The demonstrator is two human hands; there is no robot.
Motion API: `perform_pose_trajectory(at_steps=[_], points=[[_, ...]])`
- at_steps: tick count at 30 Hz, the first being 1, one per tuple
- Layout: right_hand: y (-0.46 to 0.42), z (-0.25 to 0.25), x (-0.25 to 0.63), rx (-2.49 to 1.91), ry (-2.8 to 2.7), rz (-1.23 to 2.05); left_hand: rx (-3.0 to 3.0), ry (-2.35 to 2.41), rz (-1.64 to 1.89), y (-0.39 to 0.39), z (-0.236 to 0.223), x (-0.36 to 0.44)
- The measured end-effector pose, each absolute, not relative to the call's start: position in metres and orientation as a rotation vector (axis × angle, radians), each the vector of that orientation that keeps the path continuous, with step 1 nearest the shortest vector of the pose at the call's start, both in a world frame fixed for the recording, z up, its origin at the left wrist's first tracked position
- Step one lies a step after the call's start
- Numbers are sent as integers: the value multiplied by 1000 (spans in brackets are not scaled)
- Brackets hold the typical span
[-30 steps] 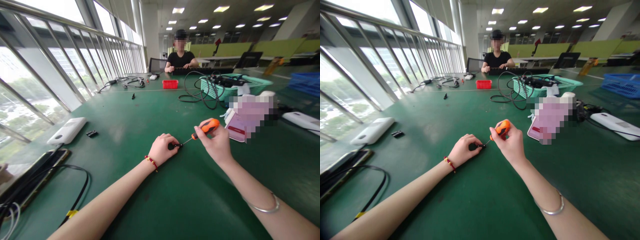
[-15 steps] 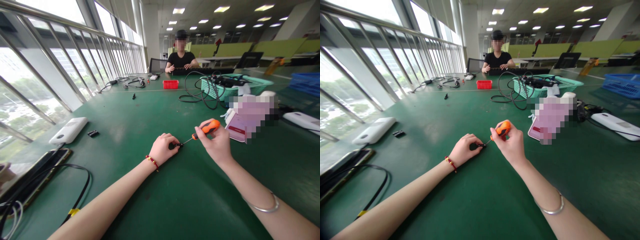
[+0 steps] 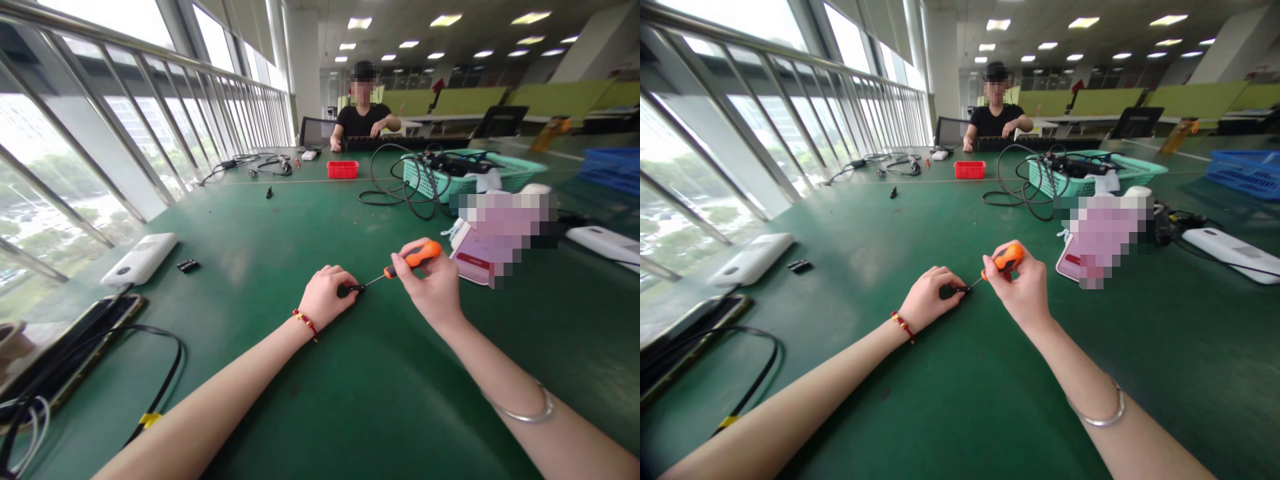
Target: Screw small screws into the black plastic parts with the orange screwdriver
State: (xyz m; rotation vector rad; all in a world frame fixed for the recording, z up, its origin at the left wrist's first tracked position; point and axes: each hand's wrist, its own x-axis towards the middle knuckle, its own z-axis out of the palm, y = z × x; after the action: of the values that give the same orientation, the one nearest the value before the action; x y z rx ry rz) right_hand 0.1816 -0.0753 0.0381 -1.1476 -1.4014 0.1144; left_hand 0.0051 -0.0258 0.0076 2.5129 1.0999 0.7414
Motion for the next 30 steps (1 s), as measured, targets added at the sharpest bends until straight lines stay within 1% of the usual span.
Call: perform_pose_trajectory(at_steps=[5,13,19,26,30], points=[[-77,42,181,-1192,-1401,163,2532,1111,732,-27,9,5],[-79,45,178,-1229,-1455,281,2533,1265,737,-28,10,5],[-78,43,178,-1125,-1451,236,2512,1301,767,-28,8,4],[-86,47,173,-1231,-1533,288,2445,1266,794,-28,7,5],[-87,45,171,-1168,-1505,203,2426,1287,790,-27,7,5]])
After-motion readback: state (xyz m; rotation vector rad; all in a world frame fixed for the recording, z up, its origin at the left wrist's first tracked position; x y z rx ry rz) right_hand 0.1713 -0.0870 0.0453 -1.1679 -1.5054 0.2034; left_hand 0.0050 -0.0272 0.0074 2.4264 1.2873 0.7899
